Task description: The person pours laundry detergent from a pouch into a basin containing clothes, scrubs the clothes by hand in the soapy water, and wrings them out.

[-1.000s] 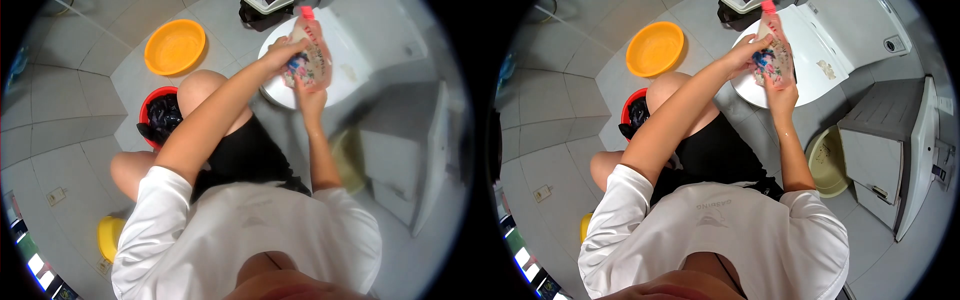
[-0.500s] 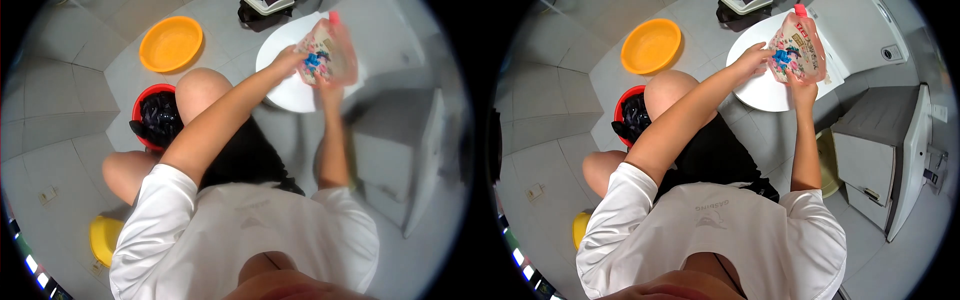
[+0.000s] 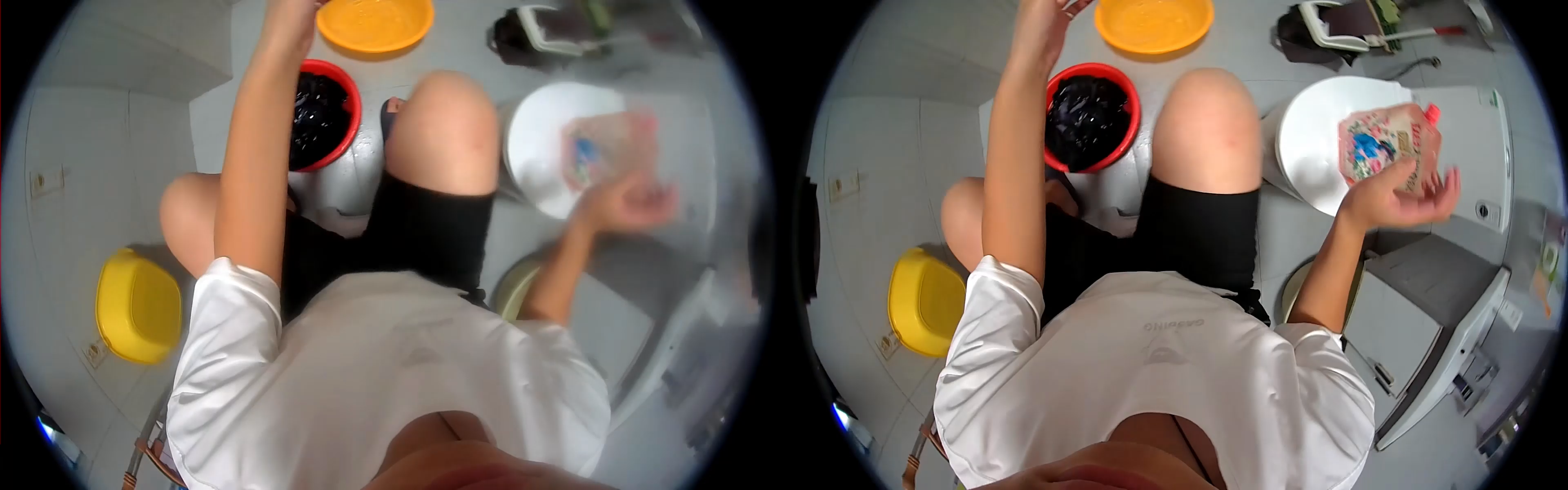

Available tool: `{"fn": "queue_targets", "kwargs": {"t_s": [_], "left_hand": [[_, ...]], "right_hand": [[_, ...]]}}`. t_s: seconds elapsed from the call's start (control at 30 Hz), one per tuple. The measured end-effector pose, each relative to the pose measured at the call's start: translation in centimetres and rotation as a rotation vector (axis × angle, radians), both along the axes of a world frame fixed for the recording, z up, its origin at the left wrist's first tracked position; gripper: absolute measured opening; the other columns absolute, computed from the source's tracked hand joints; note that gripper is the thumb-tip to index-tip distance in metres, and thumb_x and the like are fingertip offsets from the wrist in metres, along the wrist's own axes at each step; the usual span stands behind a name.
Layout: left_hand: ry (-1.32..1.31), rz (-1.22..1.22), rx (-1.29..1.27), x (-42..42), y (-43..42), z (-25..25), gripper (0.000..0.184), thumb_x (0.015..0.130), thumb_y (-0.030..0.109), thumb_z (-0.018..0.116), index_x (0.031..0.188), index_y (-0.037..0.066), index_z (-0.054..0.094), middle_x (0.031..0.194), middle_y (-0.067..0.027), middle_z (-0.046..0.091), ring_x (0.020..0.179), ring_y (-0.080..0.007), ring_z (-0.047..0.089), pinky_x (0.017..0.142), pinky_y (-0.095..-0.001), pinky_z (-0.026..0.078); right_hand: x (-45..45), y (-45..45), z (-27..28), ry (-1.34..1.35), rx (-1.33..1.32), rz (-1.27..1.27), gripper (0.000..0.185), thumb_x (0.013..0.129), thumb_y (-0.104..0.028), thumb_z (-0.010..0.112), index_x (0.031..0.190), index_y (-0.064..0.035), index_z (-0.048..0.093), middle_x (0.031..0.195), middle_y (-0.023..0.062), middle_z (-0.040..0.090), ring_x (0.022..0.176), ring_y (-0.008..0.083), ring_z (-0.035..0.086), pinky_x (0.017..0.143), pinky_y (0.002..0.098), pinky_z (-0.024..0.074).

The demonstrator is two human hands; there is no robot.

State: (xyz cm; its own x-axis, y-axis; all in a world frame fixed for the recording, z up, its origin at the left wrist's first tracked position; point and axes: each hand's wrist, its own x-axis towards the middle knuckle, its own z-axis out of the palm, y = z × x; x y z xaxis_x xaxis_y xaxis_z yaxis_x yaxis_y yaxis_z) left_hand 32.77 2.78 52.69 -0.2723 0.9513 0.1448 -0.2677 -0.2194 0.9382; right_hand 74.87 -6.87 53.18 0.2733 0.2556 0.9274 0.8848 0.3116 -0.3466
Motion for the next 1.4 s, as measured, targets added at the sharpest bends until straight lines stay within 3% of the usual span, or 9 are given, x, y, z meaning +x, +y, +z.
{"fn": "queue_targets", "kwargs": {"t_s": [0.17,0.33,0.47,0.57,0.6,0.77,0.93,1.27,1.4], "left_hand": [[0.084,0.343,-0.381,-16.1,-1.8,-14.8,0.034,0.099,0.028,0.063,0.123,0.004,0.065,0.109,-0.0095,0.071,0.094,-0.018,0.069,0.084,-0.0329,0.055],[0.81,0.303,-0.667,-22.2,-8.1,-33.5,0.071,0.076,0.033,0.085,0.138,0.009,0.059,0.128,-0.022,0.065,0.116,-0.0382,0.065,0.101,-0.0463,0.052],[1.195,-0.062,-0.733,-18.6,-11.6,-35.4,0.141,0.054,0.035,0.1,0.165,0.03,0.014,0.17,-0.0157,0.015,0.152,-0.0474,0.023,0.118,-0.0606,0.033],[1.297,-0.291,-0.92,-17.8,-11.0,-36.0,0.161,0.042,0.039,0.104,0.166,0.035,0.001,0.174,-0.0125,0.0,0.157,-0.0476,0.006,0.119,-0.0724,0.021],[1.39,-0.337,-0.92,-17.6,-11.0,-37.3,0.161,0.042,0.04,0.103,0.166,0.033,0.0,0.174,-0.0126,0.001,0.157,-0.0464,0.006,0.12,-0.0714,0.021],[1.444,-0.279,-0.822,-17.9,-11.4,-42.3,0.153,0.044,0.037,0.1,0.167,0.031,0.01,0.174,-0.0129,0.006,0.159,-0.0392,0.01,0.125,-0.0611,0.017],[1.407,-0.131,-0.821,-17.8,-10.1,-46.0,0.114,0.072,0.018,0.083,0.165,0.037,0.019,0.17,-0.0125,0.018,0.156,-0.034,0.02,0.124,-0.0561,0.023],[1.219,0.087,-0.627,-18.6,-8.9,-44.3,0.108,0.067,0.01,0.083,0.16,0.034,0.034,0.161,-0.015,0.035,0.149,-0.0384,0.034,0.121,-0.0541,0.031],[0.983,0.638,-0.832,-13.3,-11.0,-41.9,0.106,0.069,0.005,0.084,0.16,0.014,0.03,0.155,-0.0231,0.038,0.143,-0.0435,0.037,0.119,-0.0517,0.033]], "right_hand": [[-15.8,7.1,1.3,0.071,-0.832,0.944,0.026,0.097,-0.009,0.065,0.122,-0.0066,0.07,0.105,0.0038,0.074,0.09,0.0123,0.063,0.084,0.0273,0.0507],[-30.9,14.5,-10.0,-0.977,-1.347,1.144,0.049,0.094,-0.029,0.072,0.139,-0.0131,0.062,0.126,0.0149,0.07,0.117,0.0329,0.067,0.1,0.0428,0.0528],[-39.6,15.0,-22.4,-1.253,-1.57,1.19,0.109,0.068,-0.037,0.093,0.16,-0.0214,0.036,0.163,0.0208,0.035,0.135,0.0421,0.053,0.113,0.0465,0.0448],[-43.3,13.3,-29.8,-1.33,-1.538,1.05,0.138,0.056,-0.044,0.099,0.165,-0.0307,0.016,0.173,0.0185,0.001,0.156,0.0475,0.015,0.118,0.0677,0.0306],[-44.3,12.5,-30.7,-1.329,-1.607,0.999,0.143,0.053,-0.046,0.1,0.166,-0.0327,0.013,0.173,0.0172,-0.007,0.158,0.0464,0.0,0.115,0.0768,0.0229],[-45.3,8.8,-39.9,-1.018,-1.867,0.86,0.156,0.05,-0.045,0.101,0.165,-0.0358,-0.002,0.172,0.0151,-0.014,0.157,0.0497,0.0,0.117,0.0753,0.0193],[-46.1,9.0,-43.2,-0.901,-1.821,0.792,0.145,0.058,-0.028,0.099,0.165,-0.0372,0.002,0.17,0.0181,0.009,0.149,0.0499,0.026,0.114,0.0656,0.0353],[-45.8,13.0,-43.6,-0.614,-1.56,0.939,0.115,0.062,-0.002,0.091,0.156,-0.0372,0.035,0.156,0.0243,0.032,0.129,0.0484,0.05,0.107,0.0509,0.0502],[-45.1,14.4,-43.8,-0.475,-1.649,0.925,0.105,0.061,-0.011,0.092,0.153,-0.0278,0.043,0.141,0.0254,0.054,0.112,0.0457,0.066,0.102,0.0484,0.0541]]}}
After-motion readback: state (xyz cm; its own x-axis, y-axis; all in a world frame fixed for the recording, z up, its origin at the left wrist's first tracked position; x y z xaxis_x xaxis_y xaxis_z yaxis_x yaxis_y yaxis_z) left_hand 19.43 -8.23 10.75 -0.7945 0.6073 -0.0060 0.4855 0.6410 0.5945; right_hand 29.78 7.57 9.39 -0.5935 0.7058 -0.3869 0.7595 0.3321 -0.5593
